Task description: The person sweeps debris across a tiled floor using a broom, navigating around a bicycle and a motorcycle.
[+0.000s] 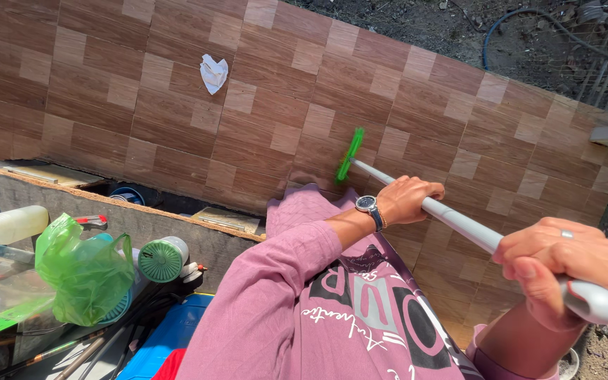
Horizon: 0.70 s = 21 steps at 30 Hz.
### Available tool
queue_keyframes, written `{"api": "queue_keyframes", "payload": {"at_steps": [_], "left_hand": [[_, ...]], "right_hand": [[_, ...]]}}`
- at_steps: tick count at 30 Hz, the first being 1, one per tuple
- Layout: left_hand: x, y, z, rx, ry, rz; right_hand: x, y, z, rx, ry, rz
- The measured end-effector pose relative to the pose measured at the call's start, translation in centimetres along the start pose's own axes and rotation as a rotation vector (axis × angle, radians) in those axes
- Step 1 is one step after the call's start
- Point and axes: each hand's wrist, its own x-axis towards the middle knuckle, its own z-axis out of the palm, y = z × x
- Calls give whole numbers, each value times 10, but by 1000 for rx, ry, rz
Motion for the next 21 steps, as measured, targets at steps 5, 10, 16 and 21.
{"api": "queue_keyframes", "payload": {"at_steps": [5,10,16,21], "left_hand": [[-33,-57,7,62,29,-71],[-68,-156,-11,278,-36,-294],[-83,-230,-24,444,-76,-403],[-48,-168,-35,413,21,-353]], "right_hand": [[-3,26,39,32,-92,-11],[-39,97,86,347,80,86],[-72,147,114,535,65,271],[-50,130,64,519,130,315]]}}
